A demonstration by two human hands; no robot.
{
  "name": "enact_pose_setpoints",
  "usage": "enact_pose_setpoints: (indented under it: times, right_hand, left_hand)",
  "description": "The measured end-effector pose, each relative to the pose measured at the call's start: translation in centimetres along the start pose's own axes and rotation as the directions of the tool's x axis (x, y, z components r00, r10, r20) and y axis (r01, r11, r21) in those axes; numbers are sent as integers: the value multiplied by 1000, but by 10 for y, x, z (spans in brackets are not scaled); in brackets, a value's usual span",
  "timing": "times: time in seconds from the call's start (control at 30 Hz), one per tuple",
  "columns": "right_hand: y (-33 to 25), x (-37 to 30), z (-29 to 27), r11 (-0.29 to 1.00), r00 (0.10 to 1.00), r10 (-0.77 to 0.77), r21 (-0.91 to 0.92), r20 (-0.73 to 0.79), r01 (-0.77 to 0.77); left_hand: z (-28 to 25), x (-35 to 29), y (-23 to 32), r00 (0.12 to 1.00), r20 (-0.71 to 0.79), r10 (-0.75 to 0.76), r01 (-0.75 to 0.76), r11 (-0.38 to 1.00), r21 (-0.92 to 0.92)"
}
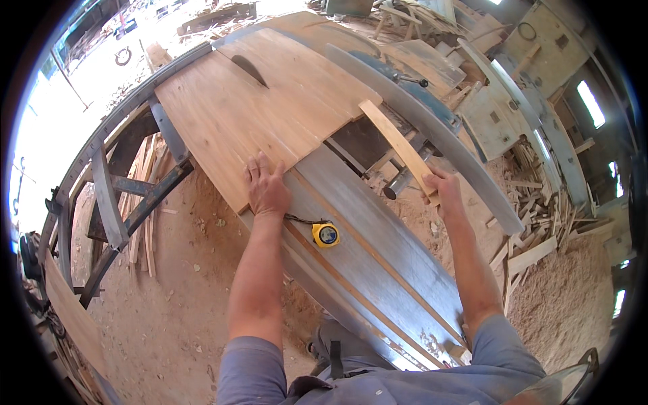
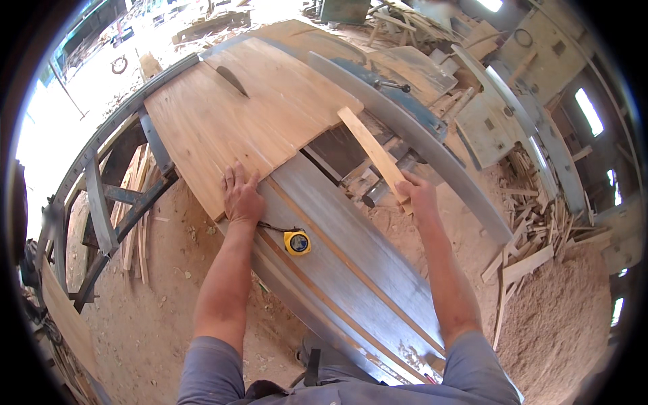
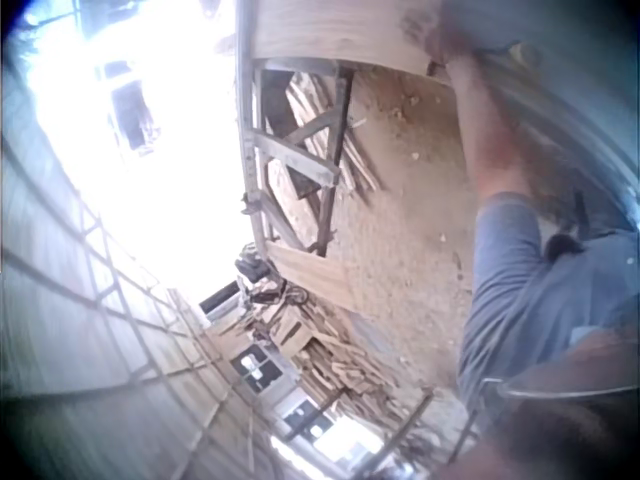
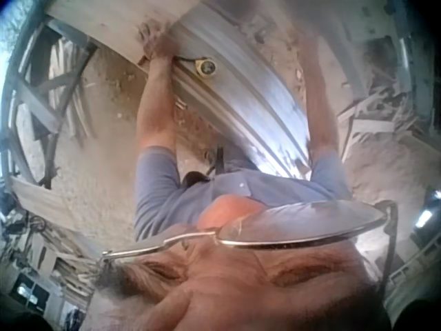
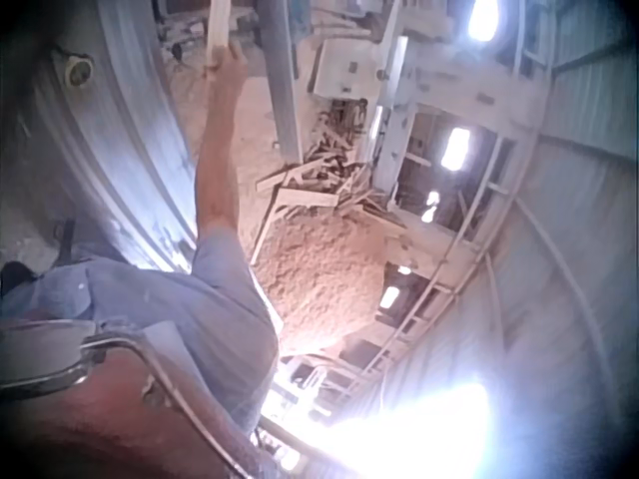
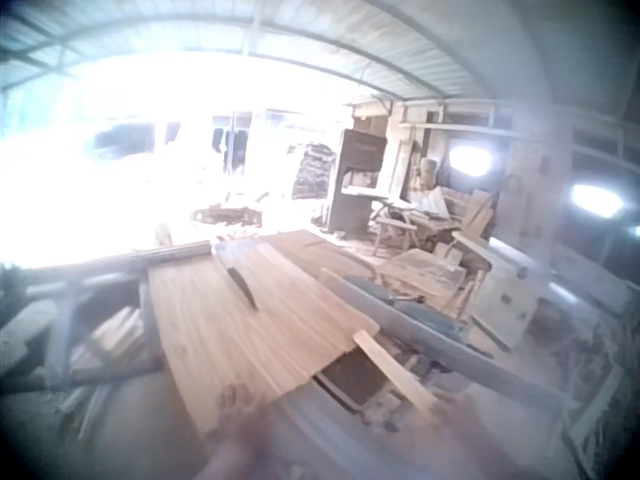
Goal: The person measures and cuts a large wooden board using a table saw. They adjust the fence, measure the board with a tape measure, and feed the board through the saw using a push stick. The cut pieces are then set aside.
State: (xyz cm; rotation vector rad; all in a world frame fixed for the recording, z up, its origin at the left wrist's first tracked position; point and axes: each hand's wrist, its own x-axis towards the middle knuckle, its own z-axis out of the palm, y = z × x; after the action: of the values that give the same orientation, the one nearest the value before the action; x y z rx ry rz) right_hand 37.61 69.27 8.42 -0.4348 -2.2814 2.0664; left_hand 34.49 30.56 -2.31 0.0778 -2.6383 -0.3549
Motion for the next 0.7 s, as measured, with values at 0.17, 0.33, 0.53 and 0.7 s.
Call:
enact_pose_setpoints:
  times: [0.17, 0.33, 0.53, 0.7]
  right_hand:
    - [5, 5, 3, 1000, 1000, 1, 7, -10, -1]
    - [5, 8, 6, 1000, 1000, -22, -9, -6, 22]
    - [10, 16, 2, 1000, 1000, -28, 7, 13, 28]
    - [6, 17, 1, 999, 999, -9, -33, 50, 11]
  left_hand:
    - [4, 1, 1, 1000, -19, 5, -5, 1000, 26]
    - [11, 0, -9, 998, -61, 27, -25, 999, 35]
    - [15, 1, -4, 997, -71, 17, -17, 1000, 9]
    - [19, 0, -5, 998, -56, 10, -8, 999, 45]
